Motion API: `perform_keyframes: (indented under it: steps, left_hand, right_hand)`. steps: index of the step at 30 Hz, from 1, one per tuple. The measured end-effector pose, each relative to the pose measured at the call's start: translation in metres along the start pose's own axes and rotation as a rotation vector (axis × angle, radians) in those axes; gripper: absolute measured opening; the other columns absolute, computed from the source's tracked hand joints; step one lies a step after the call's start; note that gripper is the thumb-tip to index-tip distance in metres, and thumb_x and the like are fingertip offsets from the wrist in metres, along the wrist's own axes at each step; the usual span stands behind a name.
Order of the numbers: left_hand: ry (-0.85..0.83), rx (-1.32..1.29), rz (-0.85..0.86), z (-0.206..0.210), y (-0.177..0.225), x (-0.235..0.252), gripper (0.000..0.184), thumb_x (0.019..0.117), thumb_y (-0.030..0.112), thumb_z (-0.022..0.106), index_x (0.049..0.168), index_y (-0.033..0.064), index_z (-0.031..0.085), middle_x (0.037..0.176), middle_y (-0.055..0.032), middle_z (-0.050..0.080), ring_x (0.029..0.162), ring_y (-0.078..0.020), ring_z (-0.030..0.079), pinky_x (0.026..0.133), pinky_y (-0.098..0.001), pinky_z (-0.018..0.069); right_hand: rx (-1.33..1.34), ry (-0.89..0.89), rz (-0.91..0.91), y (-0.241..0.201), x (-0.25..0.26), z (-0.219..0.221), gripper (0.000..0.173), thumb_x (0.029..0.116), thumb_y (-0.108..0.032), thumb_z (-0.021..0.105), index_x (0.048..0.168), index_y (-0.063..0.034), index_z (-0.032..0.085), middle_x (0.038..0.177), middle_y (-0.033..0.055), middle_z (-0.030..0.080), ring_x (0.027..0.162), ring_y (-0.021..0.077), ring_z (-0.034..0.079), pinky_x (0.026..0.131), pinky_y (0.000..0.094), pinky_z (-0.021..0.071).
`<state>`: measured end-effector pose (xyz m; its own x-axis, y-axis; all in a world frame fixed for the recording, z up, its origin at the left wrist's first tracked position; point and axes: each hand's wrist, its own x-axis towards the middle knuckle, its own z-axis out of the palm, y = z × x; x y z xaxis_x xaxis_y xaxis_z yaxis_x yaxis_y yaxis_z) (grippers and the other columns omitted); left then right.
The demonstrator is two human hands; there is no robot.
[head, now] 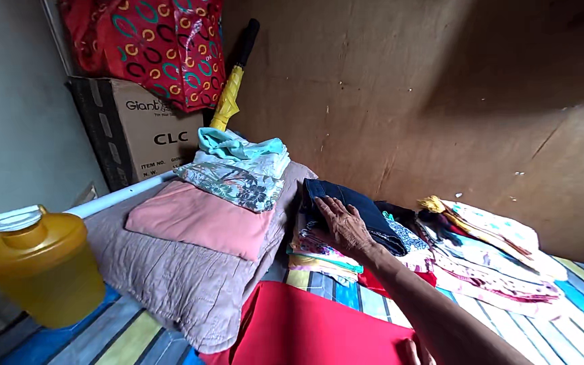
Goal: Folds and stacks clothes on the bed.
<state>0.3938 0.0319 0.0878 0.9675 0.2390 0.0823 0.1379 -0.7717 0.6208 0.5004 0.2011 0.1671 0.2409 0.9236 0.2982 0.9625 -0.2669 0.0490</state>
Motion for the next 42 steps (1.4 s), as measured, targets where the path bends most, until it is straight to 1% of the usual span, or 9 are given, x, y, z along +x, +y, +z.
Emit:
perform_keyframes:
  steps: [5,8,12,15,20,28,36,39,42]
  left_hand:
    - [-0.071,-0.147,-0.072,-0.038,0.004,-0.012,0.055,0.1049,0.015,0.045,0.15,-0.0149,0.036,0.16,-0.0296,0.032,0.152,-0.0414,0.029,0.125,-0.0492,0.0157]
    - [0.327,-0.144,0.074,0.042,-0.011,0.013,0.056,0.0943,0.02,0.059,0.135,-0.019,0.054,0.141,-0.0384,0.052,0.138,-0.0535,0.045,0.118,-0.0612,0.026]
    - [0.12,0.027,0.032,0.049,-0.011,0.025,0.068,0.1019,0.044,0.049,0.153,-0.0004,0.044,0.156,-0.0292,0.041,0.15,-0.0424,0.032,0.122,-0.0579,0.0182]
    - [0.346,0.019,0.058,0.074,-0.014,0.038,0.063,0.0954,0.041,0.06,0.142,-0.0011,0.058,0.142,-0.029,0.057,0.138,-0.0468,0.048,0.114,-0.0641,0.0304]
    - [0.304,0.047,0.055,0.073,-0.015,0.039,0.065,0.0967,0.048,0.058,0.144,0.0028,0.058,0.143,-0.0283,0.056,0.14,-0.046,0.047,0.115,-0.0643,0.0297]
    - [0.111,0.144,0.019,0.054,-0.013,0.038,0.069,0.1014,0.052,0.044,0.154,0.008,0.046,0.155,-0.0216,0.046,0.15,-0.0392,0.035,0.12,-0.0611,0.0201]
    - [-0.05,0.218,-0.013,0.04,-0.008,0.037,0.072,0.104,0.053,0.04,0.159,0.0075,0.035,0.162,-0.0201,0.037,0.154,-0.0391,0.025,0.121,-0.0612,0.0138]
    - [-0.03,0.245,-0.015,0.041,-0.008,0.037,0.072,0.1037,0.054,0.039,0.159,0.0076,0.035,0.162,-0.0195,0.037,0.154,-0.0401,0.025,0.121,-0.0611,0.0145]
    - [-0.021,0.231,-0.001,0.041,-0.01,0.036,0.075,0.1035,0.056,0.037,0.159,0.0064,0.035,0.161,-0.0204,0.037,0.153,-0.04,0.027,0.122,-0.0609,0.0152]
  right_hand:
    - [0.189,0.03,0.098,0.0,0.011,-0.02,0.039,0.1062,-0.011,0.052,0.141,0.0054,0.053,0.13,0.0308,0.064,0.121,0.0489,0.062,0.103,0.063,0.0449]
    - [0.3,0.046,0.23,0.007,0.021,-0.042,0.035,0.1077,-0.013,0.05,0.136,0.0062,0.057,0.118,0.0348,0.066,0.116,0.0523,0.062,0.1,0.0644,0.0462]
    - [0.495,0.248,0.369,0.035,0.028,-0.065,0.031,0.1069,-0.012,0.053,0.128,0.0086,0.062,0.12,0.0348,0.065,0.117,0.0502,0.061,0.1,0.0649,0.0435]
    - [0.794,0.425,0.5,0.073,0.026,-0.082,0.032,0.1079,-0.014,0.05,0.131,0.0049,0.06,0.125,0.0273,0.063,0.117,0.0353,0.061,0.1,0.0562,0.0453]
    - [1.046,0.655,0.565,0.116,-0.006,-0.133,0.027,0.109,-0.014,0.046,0.131,-0.003,0.057,0.109,0.0059,0.062,0.092,0.0077,0.061,0.084,0.0311,0.0531]
    - [0.767,0.573,0.716,0.145,-0.088,-0.244,0.024,0.1065,-0.017,0.051,0.126,-0.0066,0.06,0.102,0.0046,0.061,0.084,0.0096,0.06,0.075,0.0323,0.0521]
    - [0.432,0.46,0.779,0.168,-0.187,-0.281,0.019,0.107,-0.015,0.051,0.113,-0.0025,0.064,0.096,0.0049,0.06,0.082,0.0082,0.056,0.076,0.031,0.0477]
    - [0.194,0.512,0.6,0.151,-0.231,-0.277,0.019,0.1057,-0.013,0.053,0.106,0.0012,0.065,0.094,0.0128,0.063,0.085,0.018,0.059,0.079,0.0432,0.0481]
    - [-0.049,0.58,0.342,0.103,-0.301,-0.203,0.016,0.1009,-0.007,0.057,0.11,0.0015,0.067,0.089,0.0156,0.069,0.077,0.028,0.068,0.068,0.0503,0.0555]
